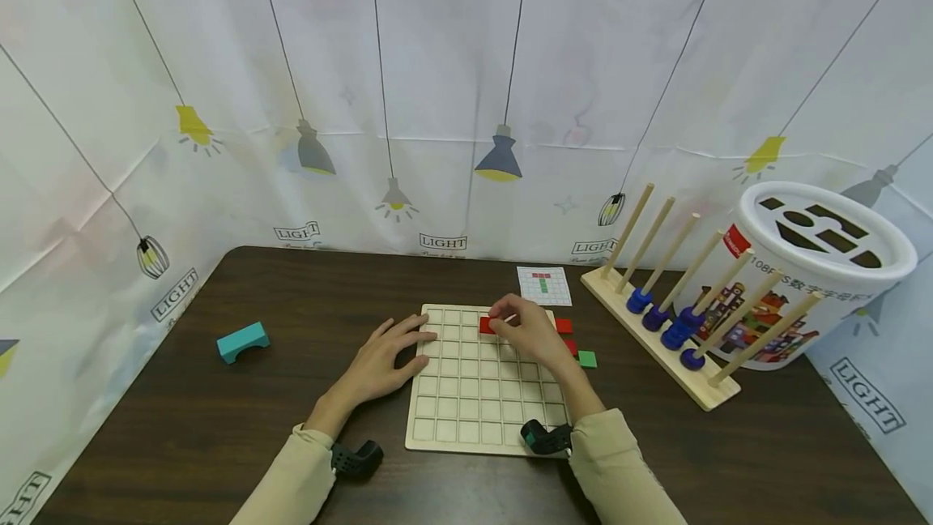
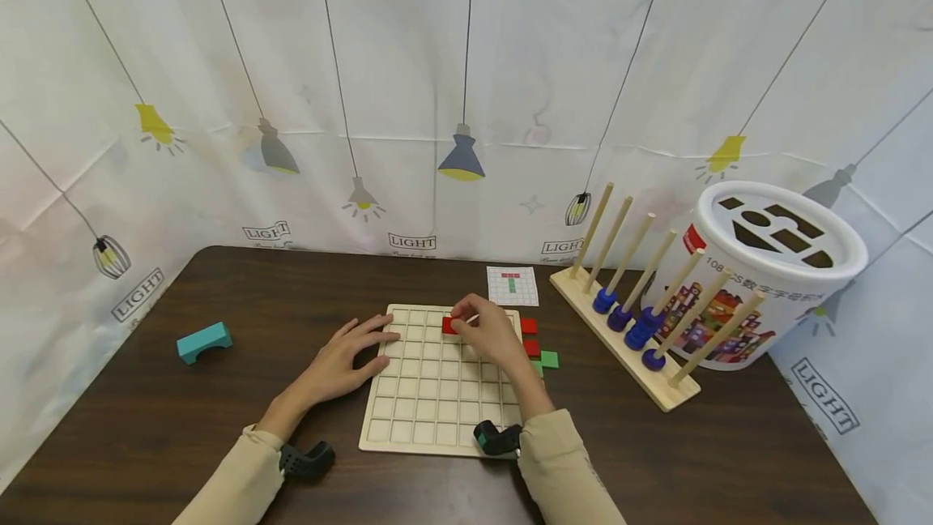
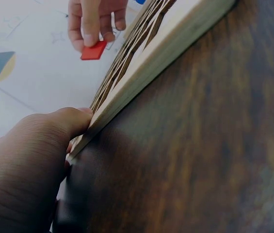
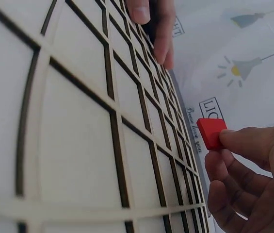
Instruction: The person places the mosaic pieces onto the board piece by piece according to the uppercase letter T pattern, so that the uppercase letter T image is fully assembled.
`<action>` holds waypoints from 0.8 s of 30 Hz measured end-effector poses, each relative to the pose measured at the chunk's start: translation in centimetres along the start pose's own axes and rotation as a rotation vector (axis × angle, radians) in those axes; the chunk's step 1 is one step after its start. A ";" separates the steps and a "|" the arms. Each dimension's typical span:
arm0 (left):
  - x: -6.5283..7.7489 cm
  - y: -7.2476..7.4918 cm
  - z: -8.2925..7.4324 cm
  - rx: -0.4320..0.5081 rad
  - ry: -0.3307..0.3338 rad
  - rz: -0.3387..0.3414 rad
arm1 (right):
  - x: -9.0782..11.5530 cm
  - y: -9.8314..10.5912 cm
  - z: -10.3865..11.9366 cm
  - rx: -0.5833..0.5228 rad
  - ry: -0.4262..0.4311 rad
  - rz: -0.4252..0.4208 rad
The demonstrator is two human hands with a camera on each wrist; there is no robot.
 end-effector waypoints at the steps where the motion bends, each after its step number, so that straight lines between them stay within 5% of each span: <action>1: 0.0 0.0 0.0 -0.001 -0.001 0.001 | -0.1 -0.1 0.2 0.001 -0.001 0.003; 15: 0.0 -0.1 0.2 -0.003 0.027 0.022 | -1.3 -2.3 0.8 0.015 -0.004 0.010; 24: 0.0 -0.3 0.4 -0.014 0.031 0.032 | -1.3 -2.7 1.7 0.203 0.006 -0.016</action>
Point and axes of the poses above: each hand's wrist, its own x-axis away from the middle knuckle, its own y-axis out of the back of the hand, z = x × y, the point moved 9 cm from there along -x, towards the middle knuckle, and after that the axes turned 5 degrees about x, right-handed, at the moved point
